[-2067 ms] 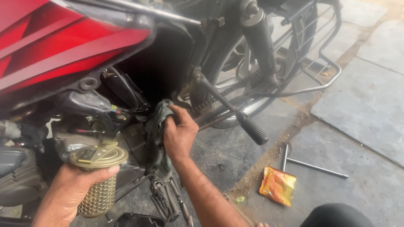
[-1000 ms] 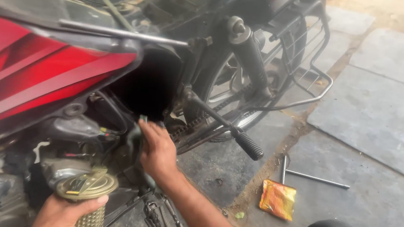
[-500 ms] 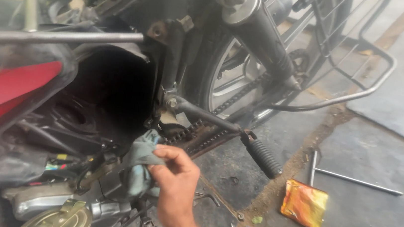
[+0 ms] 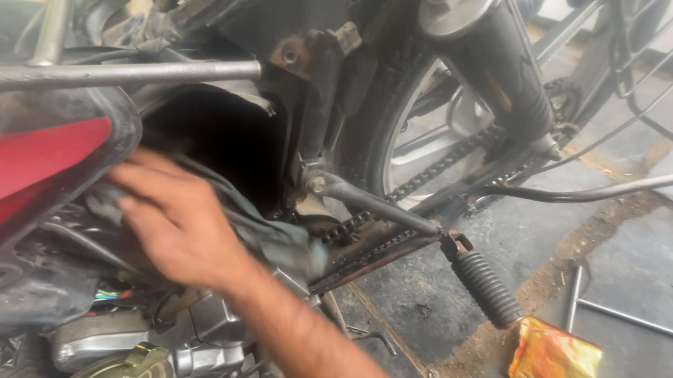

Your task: Cleaning a motorcycle's air filter and the interior of its housing with a cloth.

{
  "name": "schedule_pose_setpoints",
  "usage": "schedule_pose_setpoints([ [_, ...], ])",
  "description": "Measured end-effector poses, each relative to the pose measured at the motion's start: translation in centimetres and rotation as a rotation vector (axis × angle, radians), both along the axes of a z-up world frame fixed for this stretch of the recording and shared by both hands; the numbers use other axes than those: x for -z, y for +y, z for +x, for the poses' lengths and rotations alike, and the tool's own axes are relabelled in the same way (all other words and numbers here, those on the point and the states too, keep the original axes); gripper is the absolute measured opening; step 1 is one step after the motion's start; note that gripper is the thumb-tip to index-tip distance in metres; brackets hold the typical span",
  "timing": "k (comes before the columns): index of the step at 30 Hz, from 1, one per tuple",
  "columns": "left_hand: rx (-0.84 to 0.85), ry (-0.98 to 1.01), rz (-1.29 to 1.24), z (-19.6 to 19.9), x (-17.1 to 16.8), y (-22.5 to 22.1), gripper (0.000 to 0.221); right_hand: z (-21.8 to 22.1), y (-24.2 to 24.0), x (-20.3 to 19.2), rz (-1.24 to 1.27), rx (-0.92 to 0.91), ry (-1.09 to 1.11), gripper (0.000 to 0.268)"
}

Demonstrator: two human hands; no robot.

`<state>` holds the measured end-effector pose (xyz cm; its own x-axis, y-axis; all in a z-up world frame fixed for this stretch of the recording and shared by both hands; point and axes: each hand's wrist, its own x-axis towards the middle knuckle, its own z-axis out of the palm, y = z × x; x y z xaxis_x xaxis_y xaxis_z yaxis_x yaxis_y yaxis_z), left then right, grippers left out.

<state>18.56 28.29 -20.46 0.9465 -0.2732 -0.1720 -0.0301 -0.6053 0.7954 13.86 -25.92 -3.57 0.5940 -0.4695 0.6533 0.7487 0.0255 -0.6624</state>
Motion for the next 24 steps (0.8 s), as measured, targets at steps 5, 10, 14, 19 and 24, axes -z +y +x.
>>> schedule_pose_setpoints([
  [5, -0.02, 0.013, -0.031, 0.0, 4.3, 3.9, 0.062, 5.3, -1.3, -0.6, -0.329, -0.433, 0.225, 0.039],
  [10, -0.022, 0.013, -0.069, -1.7, 6.9, 4.5, 0.063, 3.1, -2.2, -0.8, -0.343, -0.338, 0.186, 0.049],
  [14, 0.024, -0.002, -0.109, -1.5, 7.0, 0.0, 0.064, -0.2, -3.0, -2.4, -0.29, -0.231, 0.473, 0.049],
  [19, 0.064, -0.045, -0.159, -3.9, 0.3, -10.5, 0.065, -1.3, -2.8, -3.2, -0.493, -0.076, 0.712, 0.036],
  [24, 0.175, -0.062, -0.281, -5.7, -4.2, -16.1, 0.07, -1.3, -3.3, -4.3, -0.738, -0.079, 0.853, 0.03],
])
